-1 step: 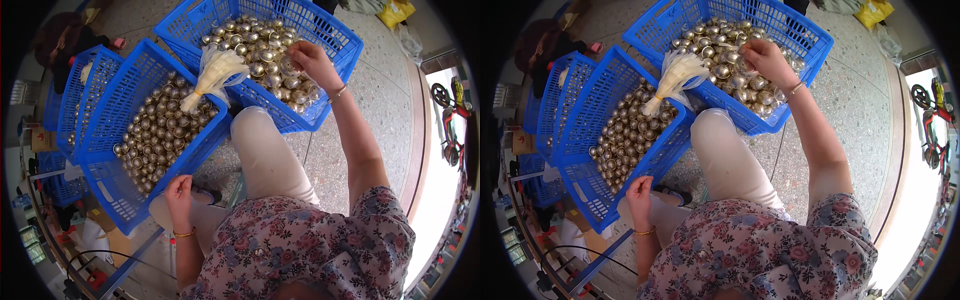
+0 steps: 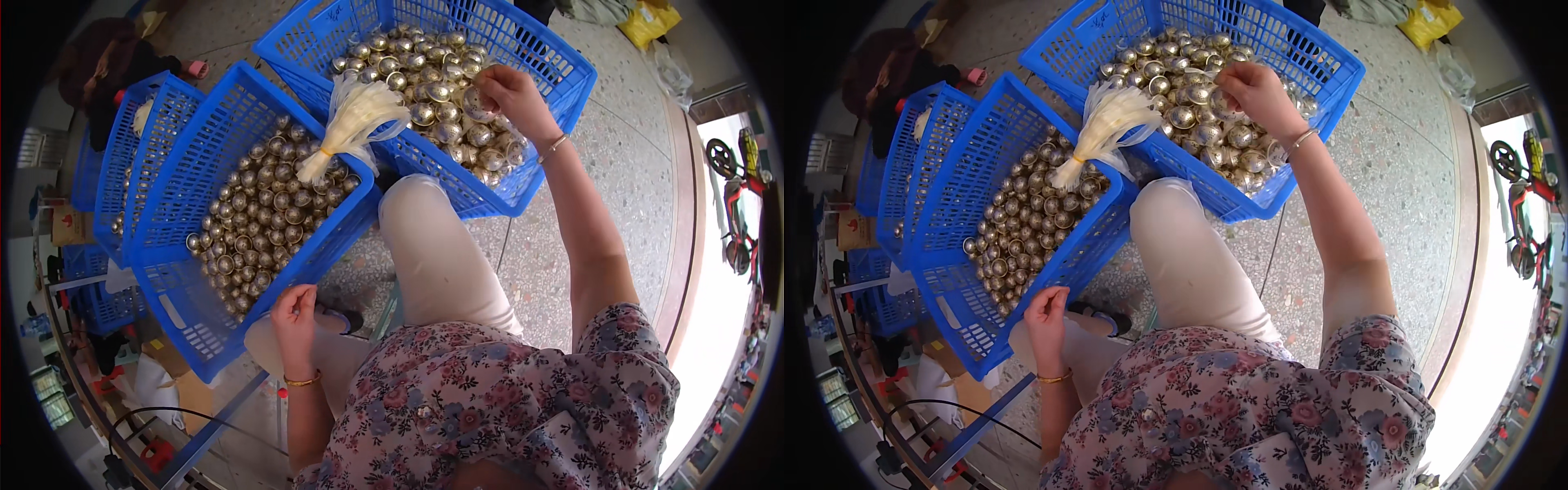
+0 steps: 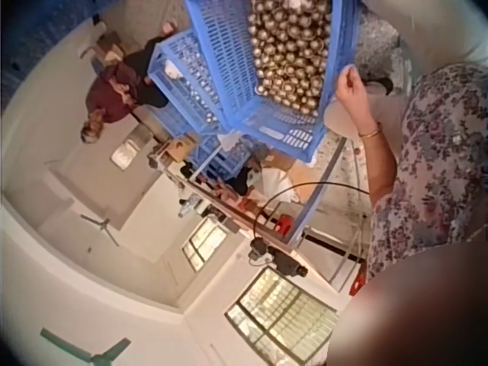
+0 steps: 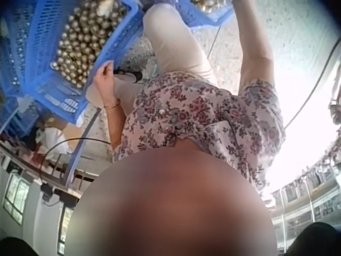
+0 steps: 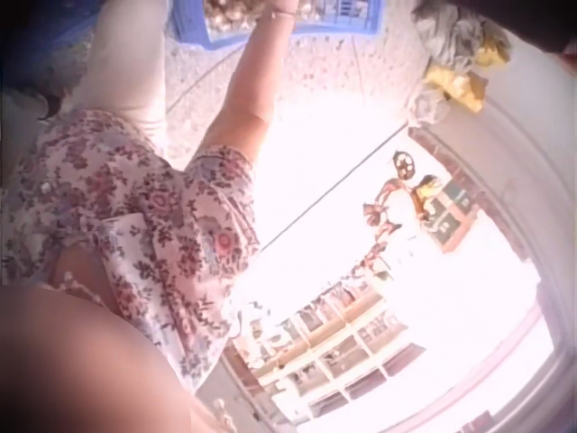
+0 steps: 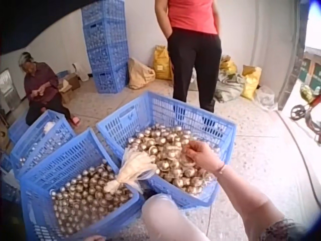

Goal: The person is stringing gold ball ornaments by inserting silver hangers into the tops.

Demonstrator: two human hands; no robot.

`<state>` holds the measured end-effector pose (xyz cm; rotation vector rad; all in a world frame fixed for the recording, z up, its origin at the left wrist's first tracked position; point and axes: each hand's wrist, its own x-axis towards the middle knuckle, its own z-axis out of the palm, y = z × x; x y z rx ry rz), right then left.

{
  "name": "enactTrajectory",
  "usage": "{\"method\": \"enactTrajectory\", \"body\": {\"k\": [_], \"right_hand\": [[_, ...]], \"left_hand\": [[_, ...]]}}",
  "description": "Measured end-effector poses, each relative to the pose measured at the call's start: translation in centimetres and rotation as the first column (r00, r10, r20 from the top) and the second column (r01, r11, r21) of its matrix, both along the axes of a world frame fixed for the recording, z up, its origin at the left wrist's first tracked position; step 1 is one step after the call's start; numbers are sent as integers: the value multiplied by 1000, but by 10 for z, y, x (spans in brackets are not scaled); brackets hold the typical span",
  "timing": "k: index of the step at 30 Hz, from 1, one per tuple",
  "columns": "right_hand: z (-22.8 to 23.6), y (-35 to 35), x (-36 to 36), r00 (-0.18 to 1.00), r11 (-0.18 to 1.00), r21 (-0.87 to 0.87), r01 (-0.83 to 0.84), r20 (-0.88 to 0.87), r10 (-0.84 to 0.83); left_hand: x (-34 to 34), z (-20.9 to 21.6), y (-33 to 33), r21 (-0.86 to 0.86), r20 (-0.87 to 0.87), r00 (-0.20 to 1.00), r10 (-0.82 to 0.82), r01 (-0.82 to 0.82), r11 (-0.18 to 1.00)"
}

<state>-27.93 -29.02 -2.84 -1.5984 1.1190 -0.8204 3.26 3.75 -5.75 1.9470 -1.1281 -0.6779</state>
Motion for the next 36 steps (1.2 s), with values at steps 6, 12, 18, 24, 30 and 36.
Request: {"method": "enactTrajectory", "body": {"k": [6, 12, 18, 24, 30, 36], "right_hand": [[-35, -69, -6, 958, 966, 101, 237, 141, -249], [-17, -60, 43, 994, 990, -121, 74, 92, -63], [-27, 2, 82, 904, 868, -254, -427, -103, 415], [-31, 20, 83, 886, 703, -540, -464, -296, 358], [-29, 18, 99, 901, 650, -631, -423, -369, 228], [-26, 10, 105, 854, 715, -485, -503, -406, 325]], "left_hand": [[-1, 13, -21, -4, 1, 1000, -31, 31, 1000], [-2, 30, -53, -8, -5, 1000, -11, 11, 1000], [-7, 39, -104, -131, 79, 993, -91, 101, 986], [-5, 23, -157, -103, 201, 975, -97, 120, 987], [-18, 13, -190, -185, 495, 860, -122, 242, 953], [-30, -2, -209, -127, 590, 785, -189, 321, 939]]}}
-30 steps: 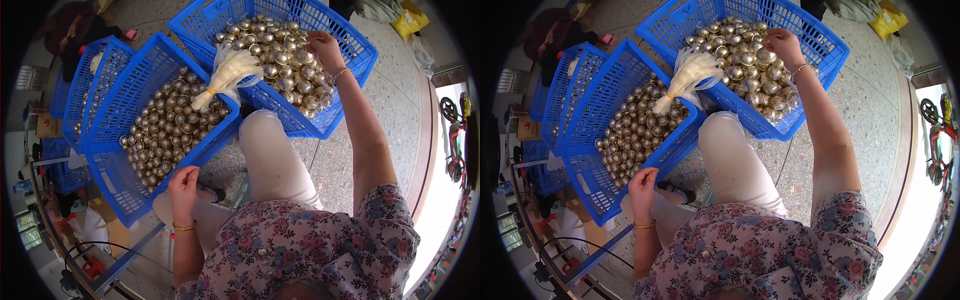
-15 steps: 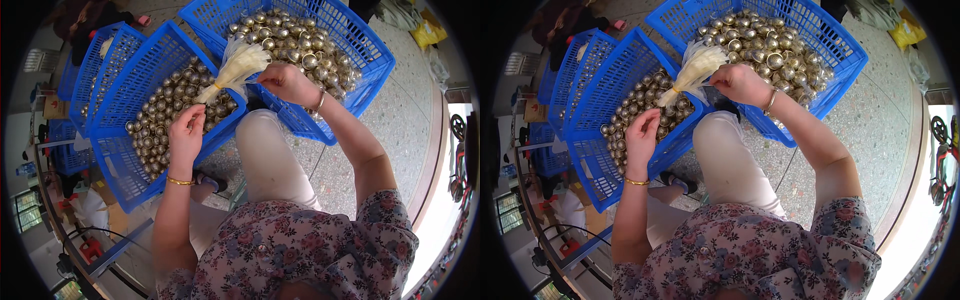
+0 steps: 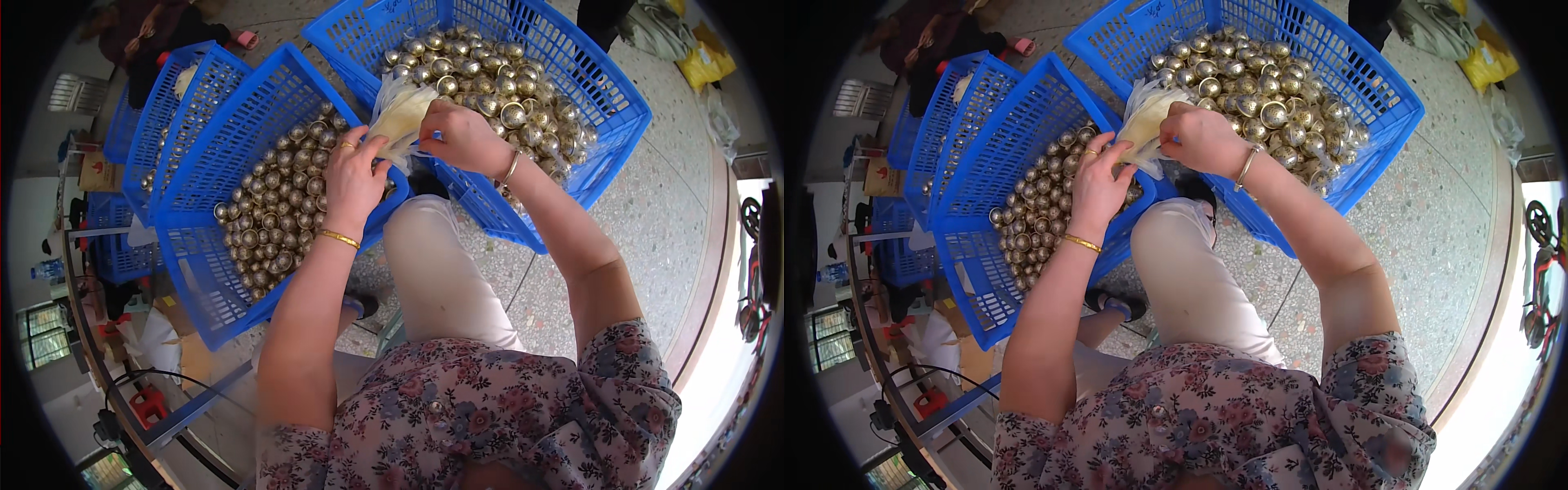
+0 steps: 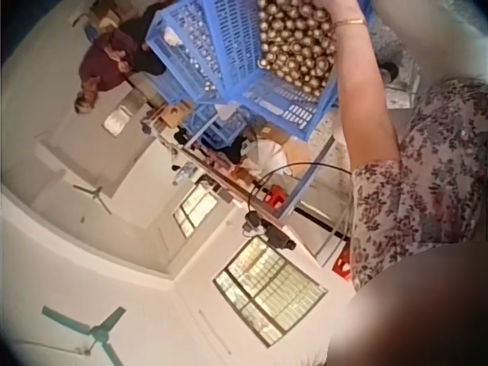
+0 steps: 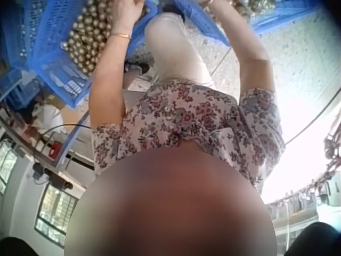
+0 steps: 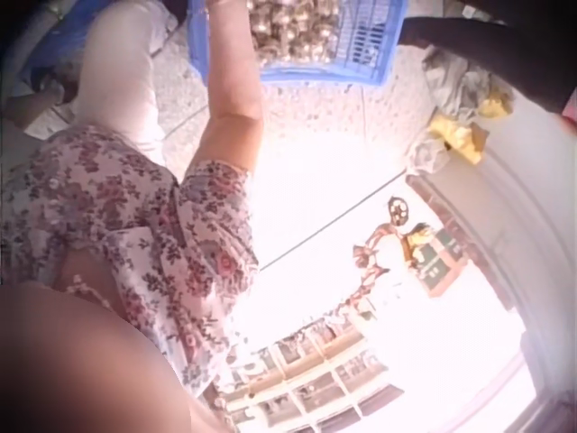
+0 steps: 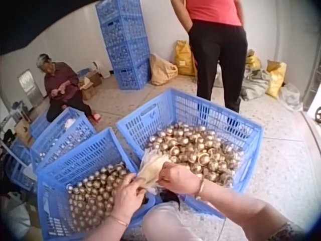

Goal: The person is stringing gold ball ornaments by inserting silver hangers into the tops.

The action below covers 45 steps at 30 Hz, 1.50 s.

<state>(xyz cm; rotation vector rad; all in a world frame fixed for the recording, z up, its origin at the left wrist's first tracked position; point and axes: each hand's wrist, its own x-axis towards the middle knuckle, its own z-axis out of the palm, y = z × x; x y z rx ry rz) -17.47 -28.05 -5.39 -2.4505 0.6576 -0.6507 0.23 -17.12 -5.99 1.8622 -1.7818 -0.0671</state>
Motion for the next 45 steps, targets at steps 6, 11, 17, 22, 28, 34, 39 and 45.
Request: {"method": "enactTrajectory", "body": {"k": [6, 11, 17, 22, 28, 34, 39, 45], "right_hand": [[16, -6, -11, 998, 781, 622, -64, 60, 35], [47, -14, -34, 954, 584, 788, -195, 290, -72], [91, -39, -71, 566, 571, 565, -596, 800, -202], [84, -31, -73, 585, 558, 668, -493, 729, -355], [67, 11, -48, 793, 492, 831, -258, 473, -384], [49, 100, -11, 880, 709, 557, -433, 433, 197], [29, 144, -5, 897, 592, 680, -433, 389, 209], [22, 156, 7, 910, 530, 742, -411, 370, 187]], "left_hand": [[6, -22, -3, -14, 17, 1000, 17, -17, 1000], [7, -25, -4, -60, -30, 1000, 9, -10, 998], [18, -28, -5, -102, 44, 996, -73, 77, 992], [24, -25, -5, -76, 102, 991, -90, 98, 992], [-4, 32, 13, -199, -43, 990, -138, 126, 972], [-57, 60, 81, -30, -997, -69, -22, 119, 992], [-41, 59, 110, 10, -1000, -17, 8, -99, 995], [-20, 81, 130, -28, -996, 92, -5, -246, 969]]}}
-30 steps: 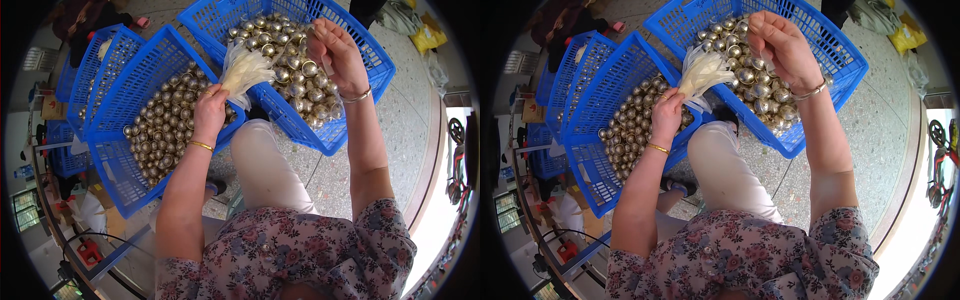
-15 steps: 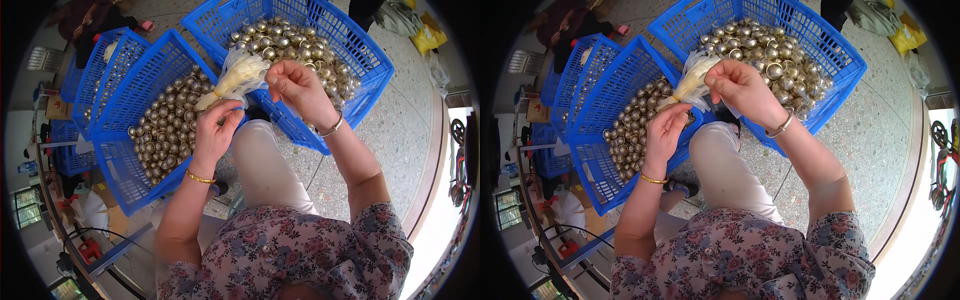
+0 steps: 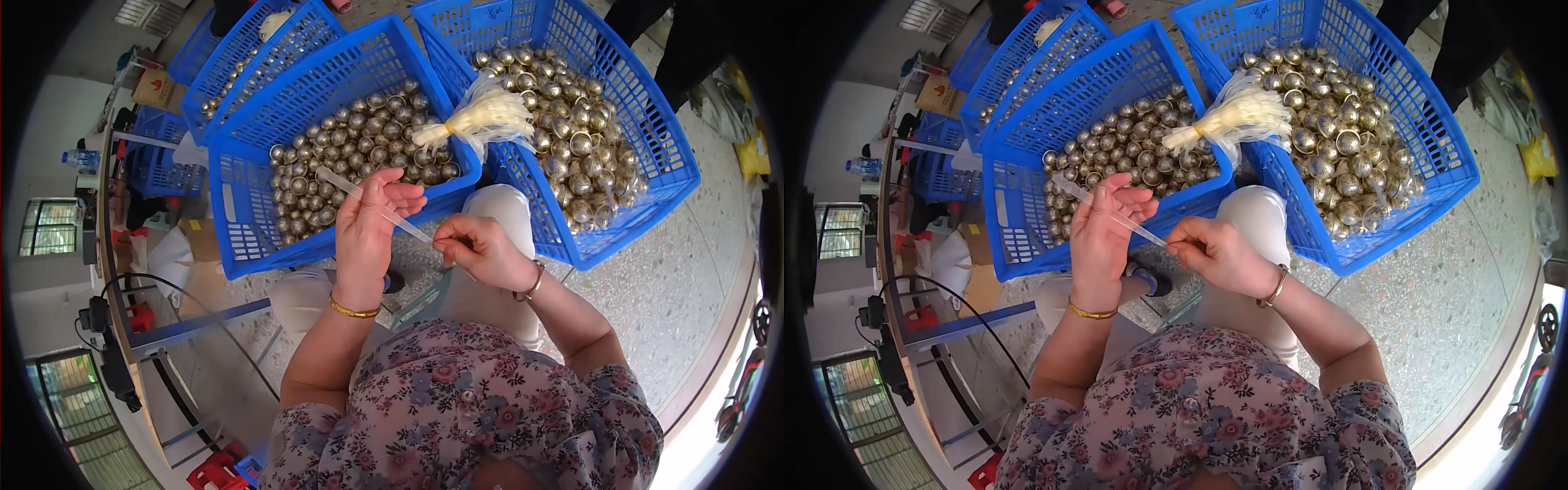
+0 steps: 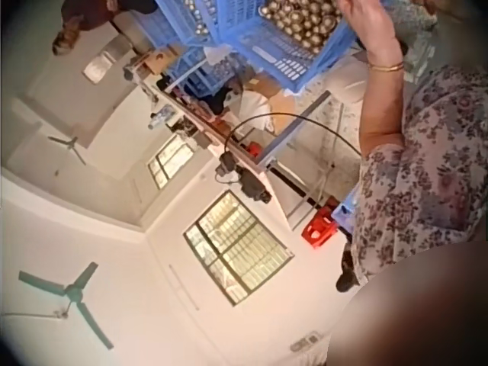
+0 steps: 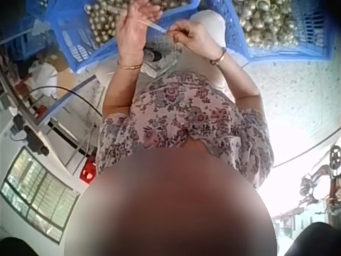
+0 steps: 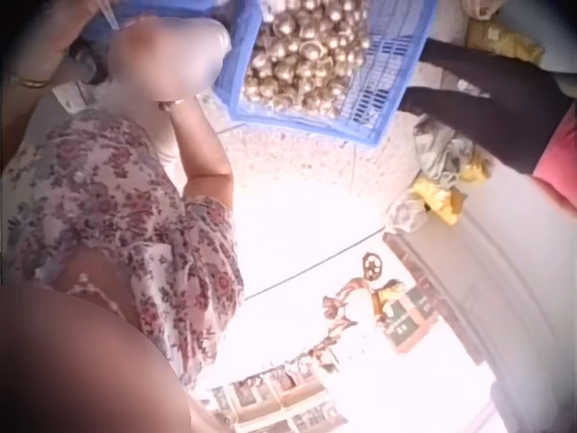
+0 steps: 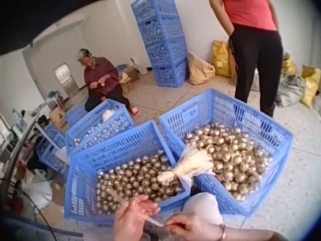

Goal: The person is stringing gold ball ornaments by inserting silver hangers into the tops.

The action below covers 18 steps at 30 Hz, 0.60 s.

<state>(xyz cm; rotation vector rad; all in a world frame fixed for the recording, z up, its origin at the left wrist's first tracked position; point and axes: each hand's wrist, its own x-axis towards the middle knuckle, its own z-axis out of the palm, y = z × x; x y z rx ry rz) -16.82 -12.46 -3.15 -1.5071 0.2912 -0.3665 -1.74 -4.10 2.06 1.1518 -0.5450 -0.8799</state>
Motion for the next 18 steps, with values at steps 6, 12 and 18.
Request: {"method": "enactTrajectory", "body": {"k": [6, 12, 18], "right_hand": [[8, -3, 4, 995, 948, -318, -8, -100, -25], [31, -17, 30, 956, 822, -492, 288, 205, -212], [40, -3, 54, 996, 988, 137, 75, 47, -82]], "left_hand": [[10, 6, 11, 25, 76, 992, 102, -104, 994], [3, -9, 18, 140, 211, 977, -40, 11, 990], [0, -28, 26, 191, 244, 927, -285, 242, 951]]}}
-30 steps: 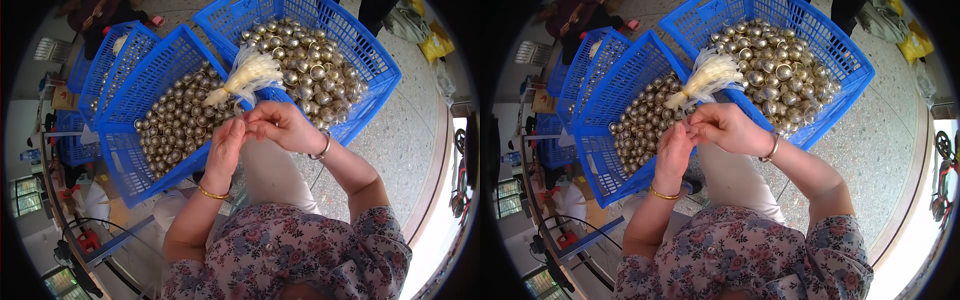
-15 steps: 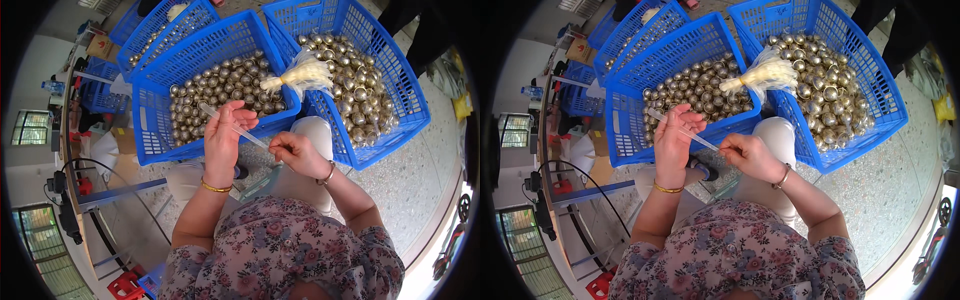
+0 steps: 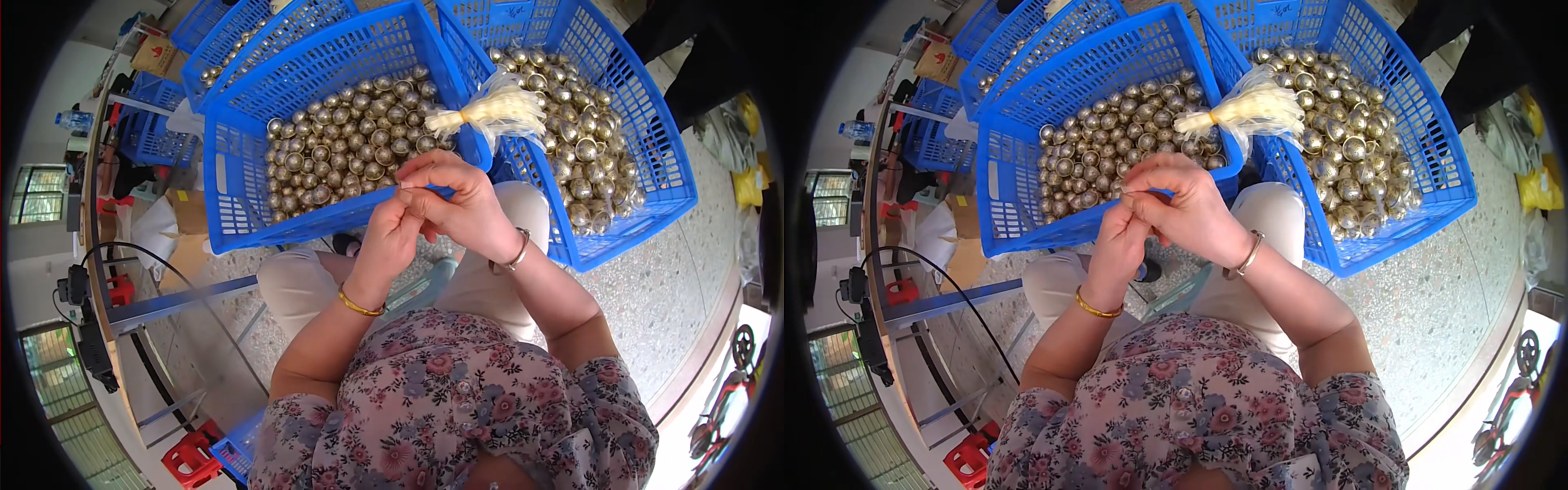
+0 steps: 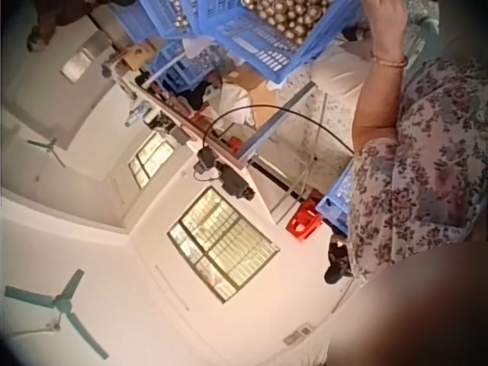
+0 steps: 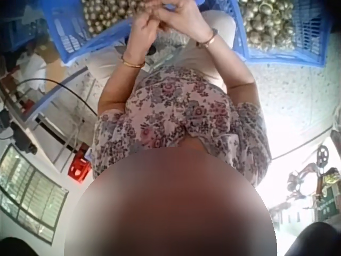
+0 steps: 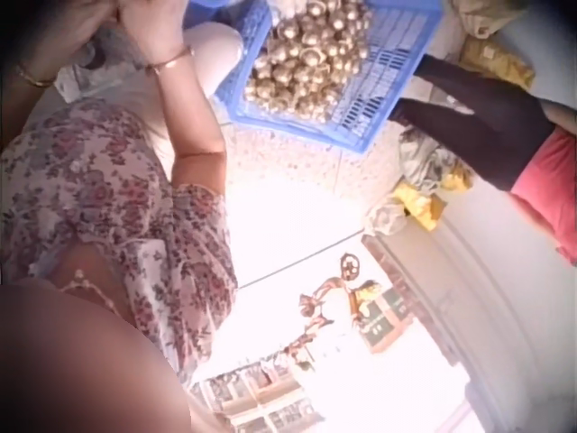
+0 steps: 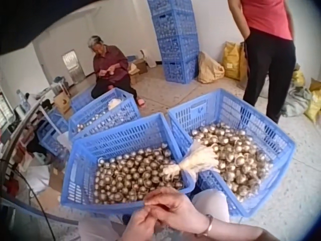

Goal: The person is stringing gold ball ornaments by inserting silver hangers into the tops.

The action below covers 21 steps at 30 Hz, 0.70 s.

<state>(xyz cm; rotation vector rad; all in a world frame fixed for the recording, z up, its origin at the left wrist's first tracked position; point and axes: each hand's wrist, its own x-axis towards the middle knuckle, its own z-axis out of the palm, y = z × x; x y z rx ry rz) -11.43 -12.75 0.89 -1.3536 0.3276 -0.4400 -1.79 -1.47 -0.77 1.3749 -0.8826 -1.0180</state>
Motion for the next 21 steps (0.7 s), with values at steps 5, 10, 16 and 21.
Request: {"method": "enactTrajectory", "body": {"k": [5, 10, 16, 21], "right_hand": [[-12, -9, 3, 983, 935, -327, 136, 164, -86], [-11, -17, 4, 996, 803, -591, 73, 89, -25], [-13, -15, 7, 998, 790, -610, -57, -22, 55], [-11, -13, 4, 979, 926, -357, -122, -198, 53]], "left_hand": [[5, 0, 4, -66, 96, 982, 164, -158, 985], [18, 12, 7, -131, 297, 896, 331, -305, 943], [15, 7, 2, -216, 406, 838, 365, -300, 929], [15, 5, 4, -194, 413, 836, 361, -307, 932]]}}
